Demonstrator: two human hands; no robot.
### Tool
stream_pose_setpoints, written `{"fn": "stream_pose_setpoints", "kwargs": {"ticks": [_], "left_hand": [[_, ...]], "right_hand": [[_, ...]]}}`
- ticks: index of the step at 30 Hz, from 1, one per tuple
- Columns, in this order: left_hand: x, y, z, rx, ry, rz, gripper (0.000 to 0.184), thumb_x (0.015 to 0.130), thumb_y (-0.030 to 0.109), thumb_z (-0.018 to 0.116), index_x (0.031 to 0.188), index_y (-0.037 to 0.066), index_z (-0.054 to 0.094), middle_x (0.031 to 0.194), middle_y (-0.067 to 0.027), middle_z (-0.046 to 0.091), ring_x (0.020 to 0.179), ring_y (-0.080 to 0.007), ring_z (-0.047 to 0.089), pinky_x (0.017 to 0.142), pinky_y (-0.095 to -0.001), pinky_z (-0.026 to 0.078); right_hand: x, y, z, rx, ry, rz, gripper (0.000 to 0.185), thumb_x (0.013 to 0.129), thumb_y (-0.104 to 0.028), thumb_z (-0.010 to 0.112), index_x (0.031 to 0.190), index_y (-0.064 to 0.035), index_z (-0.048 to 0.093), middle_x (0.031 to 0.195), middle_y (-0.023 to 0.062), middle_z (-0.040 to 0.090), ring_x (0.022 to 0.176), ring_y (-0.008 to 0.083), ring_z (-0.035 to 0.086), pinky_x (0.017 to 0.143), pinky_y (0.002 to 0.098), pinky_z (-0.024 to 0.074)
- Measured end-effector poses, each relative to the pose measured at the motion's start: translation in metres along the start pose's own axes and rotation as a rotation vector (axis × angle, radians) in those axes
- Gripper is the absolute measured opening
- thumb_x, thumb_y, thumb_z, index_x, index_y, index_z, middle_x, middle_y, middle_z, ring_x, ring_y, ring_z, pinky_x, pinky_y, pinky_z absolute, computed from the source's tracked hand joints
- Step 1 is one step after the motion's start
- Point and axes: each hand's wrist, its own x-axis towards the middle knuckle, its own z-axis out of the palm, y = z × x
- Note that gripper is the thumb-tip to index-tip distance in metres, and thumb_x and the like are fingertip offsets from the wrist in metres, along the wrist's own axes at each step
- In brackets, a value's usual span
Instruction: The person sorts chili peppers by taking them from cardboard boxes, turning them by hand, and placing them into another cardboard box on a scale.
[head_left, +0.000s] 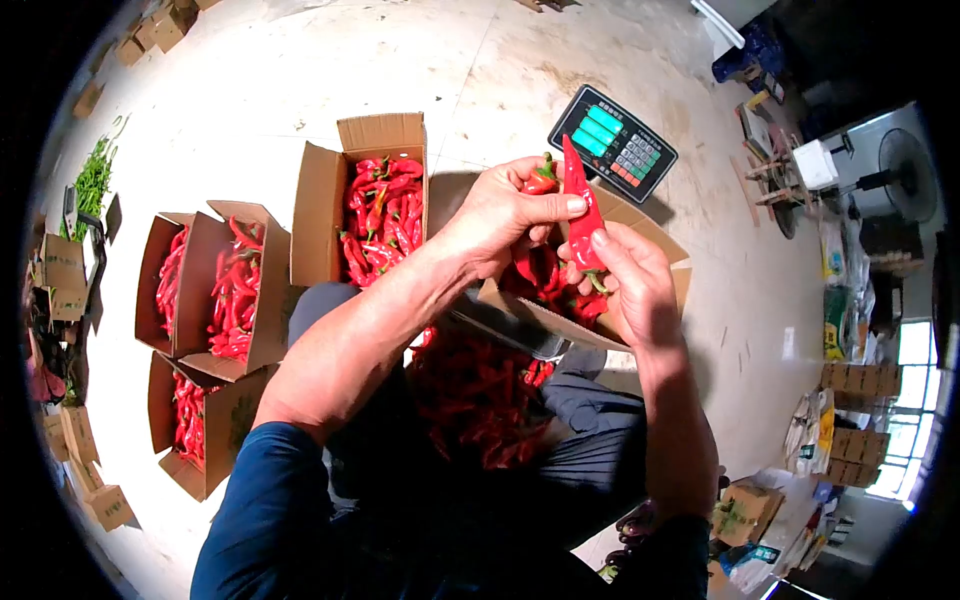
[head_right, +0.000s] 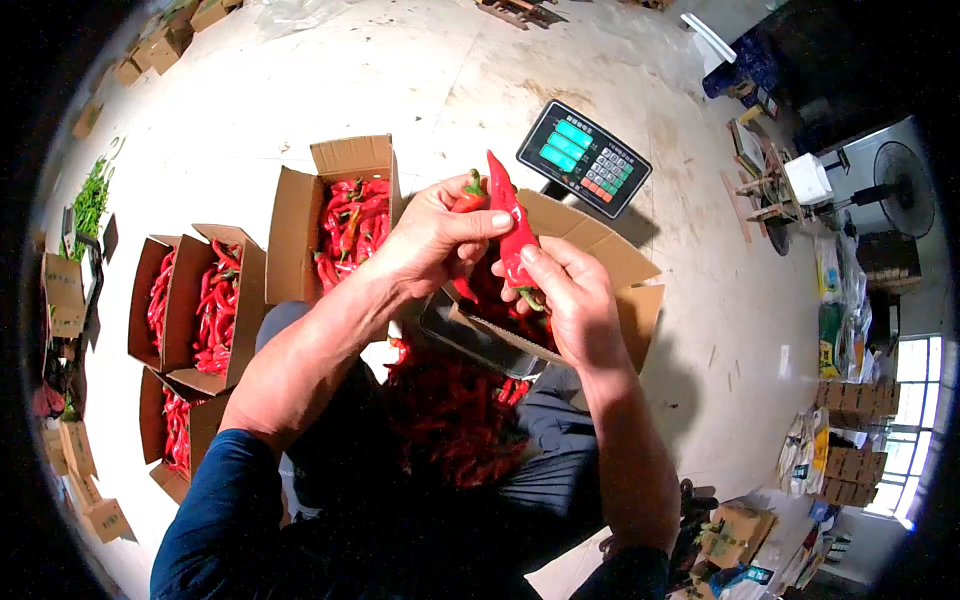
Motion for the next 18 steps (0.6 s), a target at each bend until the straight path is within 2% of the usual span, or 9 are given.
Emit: {"fn": "stream_pose_setpoints", "kwargs": {"ticks": [7, 10, 13, 14, 16, 17, 18], "left_hand": [[0.002, -0.002, 0.000, 0.027, 0.001, 0.004, 0.018, 0.083, 0.004, 0.076, 0.095, 0.008, 0.063, 0.069, 0.0033, 0.061, 0.048, -0.0033, 0.044, 0.042, -0.0193, 0.030], [0.002, -0.004, 0.001, 0.036, -0.016, 0.003, 0.016, 0.086, 0.009, 0.074, 0.096, 0.008, 0.062, 0.071, 0.0023, 0.061, 0.048, -0.0033, 0.043, 0.042, -0.0192, 0.029], [0.005, -0.007, 0.002, -0.050, -0.008, 0.021, 0.018, 0.095, 0.023, 0.065, 0.102, 0.007, 0.062, 0.074, -0.0003, 0.062, 0.050, -0.0037, 0.043, 0.045, -0.0202, 0.031], [0.008, -0.008, -0.002, 0.011, 0.017, 0.016, 0.039, 0.100, 0.039, 0.051, 0.113, 0.003, 0.060, 0.081, -0.0069, 0.066, 0.054, -0.0088, 0.047, 0.049, -0.0236, 0.036], [0.010, -0.006, -0.009, -0.359, 0.058, -0.033, 0.052, 0.099, 0.042, 0.045, 0.122, -0.003, 0.055, 0.089, -0.0143, 0.067, 0.058, -0.0167, 0.050, 0.053, -0.0271, 0.040], [0.016, -0.009, -0.018, -0.450, 0.057, -0.026, 0.051, 0.094, 0.035, 0.047, 0.123, -0.006, 0.052, 0.095, -0.0184, 0.066, 0.063, -0.0223, 0.053, 0.055, -0.0295, 0.041], [0.017, -0.010, -0.021, -0.479, 0.063, -0.027, 0.049, 0.092, 0.032, 0.047, 0.123, -0.006, 0.052, 0.095, -0.0185, 0.066, 0.064, -0.0224, 0.053, 0.056, -0.0300, 0.042]], "right_hand": [[0.000, 0.001, -0.002, 0.005, 0.003, 0.008, 0.030, 0.102, -0.022, 0.049, 0.112, 0.0028, 0.062, 0.096, 0.0084, 0.067, 0.076, 0.0114, 0.060, 0.066, 0.0238, 0.0455], [0.000, 0.000, -0.002, 0.010, 0.009, 0.023, 0.030, 0.103, -0.022, 0.047, 0.111, 0.0023, 0.062, 0.094, 0.0086, 0.067, 0.076, 0.0116, 0.060, 0.066, 0.0241, 0.0455], [0.001, 0.000, -0.006, 0.021, 0.022, 0.028, 0.031, 0.104, -0.024, 0.043, 0.108, 0.0014, 0.062, 0.091, 0.0087, 0.066, 0.074, 0.0119, 0.059, 0.065, 0.0243, 0.0452], [0.001, -0.001, -0.009, 0.023, 0.032, 0.028, 0.032, 0.104, -0.024, 0.042, 0.107, 0.0011, 0.062, 0.089, 0.0087, 0.066, 0.074, 0.0122, 0.059, 0.065, 0.0245, 0.0452], [0.001, -0.002, -0.017, 0.031, 0.080, 0.016, 0.033, 0.105, -0.025, 0.041, 0.106, 0.0008, 0.061, 0.087, 0.0085, 0.065, 0.072, 0.0126, 0.058, 0.065, 0.0251, 0.0451], [0.002, -0.002, -0.023, 0.036, 0.114, 0.005, 0.033, 0.105, -0.025, 0.041, 0.106, 0.0008, 0.061, 0.086, 0.0084, 0.064, 0.072, 0.0129, 0.057, 0.065, 0.0255, 0.0451], [0.002, -0.001, -0.030, 0.042, 0.148, -0.006, 0.033, 0.105, -0.025, 0.041, 0.105, 0.0007, 0.061, 0.085, 0.0083, 0.064, 0.071, 0.0131, 0.057, 0.065, 0.0258, 0.0451]]}}
